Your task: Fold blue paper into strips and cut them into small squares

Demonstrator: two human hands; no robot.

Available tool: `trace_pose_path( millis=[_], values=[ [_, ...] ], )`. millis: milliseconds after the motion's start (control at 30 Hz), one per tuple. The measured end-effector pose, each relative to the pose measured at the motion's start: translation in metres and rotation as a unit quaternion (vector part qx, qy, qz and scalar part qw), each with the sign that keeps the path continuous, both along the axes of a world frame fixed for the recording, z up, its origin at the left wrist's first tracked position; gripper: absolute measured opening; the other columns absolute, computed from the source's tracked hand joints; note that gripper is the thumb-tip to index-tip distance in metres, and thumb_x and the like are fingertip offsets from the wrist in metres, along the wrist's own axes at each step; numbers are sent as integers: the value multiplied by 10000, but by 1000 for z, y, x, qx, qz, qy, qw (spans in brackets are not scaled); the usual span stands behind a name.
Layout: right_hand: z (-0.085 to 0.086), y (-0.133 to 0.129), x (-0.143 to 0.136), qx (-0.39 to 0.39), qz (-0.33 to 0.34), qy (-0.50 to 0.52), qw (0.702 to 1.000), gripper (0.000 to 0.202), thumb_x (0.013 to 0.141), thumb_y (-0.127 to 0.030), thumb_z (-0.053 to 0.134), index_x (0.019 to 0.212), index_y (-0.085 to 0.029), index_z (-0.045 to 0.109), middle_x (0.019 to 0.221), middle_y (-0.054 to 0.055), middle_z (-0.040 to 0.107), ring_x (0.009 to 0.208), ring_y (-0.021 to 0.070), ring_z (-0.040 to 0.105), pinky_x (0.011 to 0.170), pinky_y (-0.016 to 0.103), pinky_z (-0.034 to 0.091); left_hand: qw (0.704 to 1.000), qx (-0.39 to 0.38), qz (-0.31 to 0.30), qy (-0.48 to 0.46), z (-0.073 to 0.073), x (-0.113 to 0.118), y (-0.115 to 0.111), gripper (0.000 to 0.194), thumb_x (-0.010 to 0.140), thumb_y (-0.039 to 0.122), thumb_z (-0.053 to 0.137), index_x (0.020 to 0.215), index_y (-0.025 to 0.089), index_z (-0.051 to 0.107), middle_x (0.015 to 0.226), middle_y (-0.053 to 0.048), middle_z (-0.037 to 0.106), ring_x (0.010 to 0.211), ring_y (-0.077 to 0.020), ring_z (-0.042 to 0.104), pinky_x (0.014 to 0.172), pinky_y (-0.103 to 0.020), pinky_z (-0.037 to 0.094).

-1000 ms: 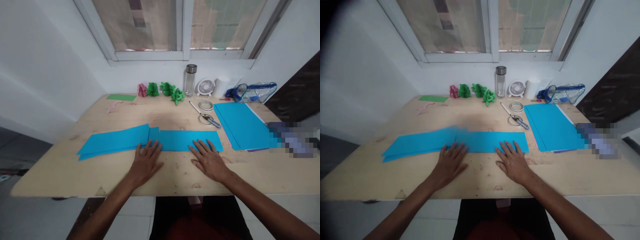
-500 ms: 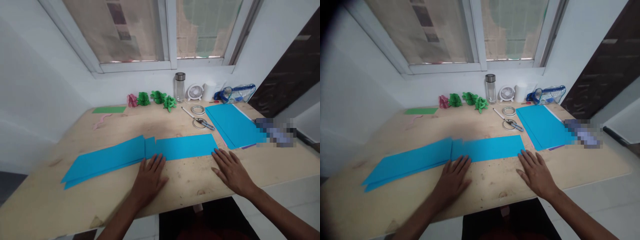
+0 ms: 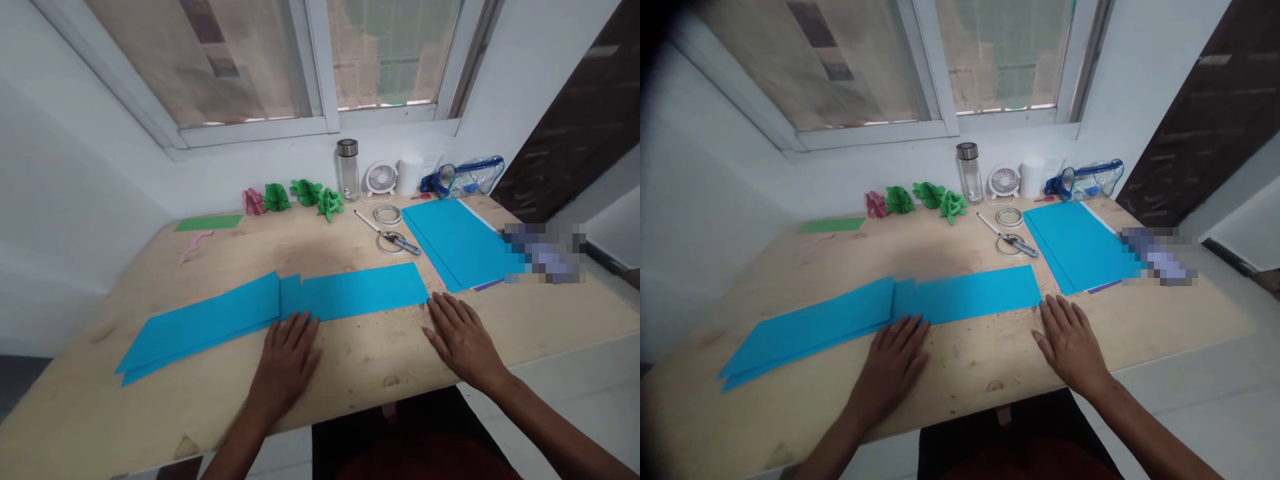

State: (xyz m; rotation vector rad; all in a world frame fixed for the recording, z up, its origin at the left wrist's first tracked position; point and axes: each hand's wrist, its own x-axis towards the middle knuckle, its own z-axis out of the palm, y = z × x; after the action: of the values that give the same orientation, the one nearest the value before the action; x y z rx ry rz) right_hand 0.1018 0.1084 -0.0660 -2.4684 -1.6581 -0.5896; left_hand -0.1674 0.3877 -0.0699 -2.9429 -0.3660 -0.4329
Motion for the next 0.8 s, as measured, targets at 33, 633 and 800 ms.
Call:
trace_pose_path(
  millis=[33,633,800],
  values=[
    [1,-1,2,-3,6,2,1000,653,941,-426,440,1504,-159,247,1457,141,441,1363,311,353,1041,491,344,1000,-1,2,-1,0,0,0,479,961,386,374,1401,211,445,1417,-77,499,1344,-283,390,1100,-491,270],
    [16,-4,26,-33,69,76,994,501,926,-405,474,1337,-120,498,1398,172,499,1301,364,397,973,510,353,998,-51,31,7,14,13,-9,418,948,260,417,1354,190,487,1364,-121,545,1326,-298,430,1049,-524,377],
    [16,-5,27,-12,75,67,995,487,933,-409,467,1327,-124,499,1380,169,516,1285,357,413,953,498,370,998,49,-33,19,30,20,-6,320,954,200,444,1254,180,555,1215,-113,648,1159,-256,585,955,-438,475]
  ],
)
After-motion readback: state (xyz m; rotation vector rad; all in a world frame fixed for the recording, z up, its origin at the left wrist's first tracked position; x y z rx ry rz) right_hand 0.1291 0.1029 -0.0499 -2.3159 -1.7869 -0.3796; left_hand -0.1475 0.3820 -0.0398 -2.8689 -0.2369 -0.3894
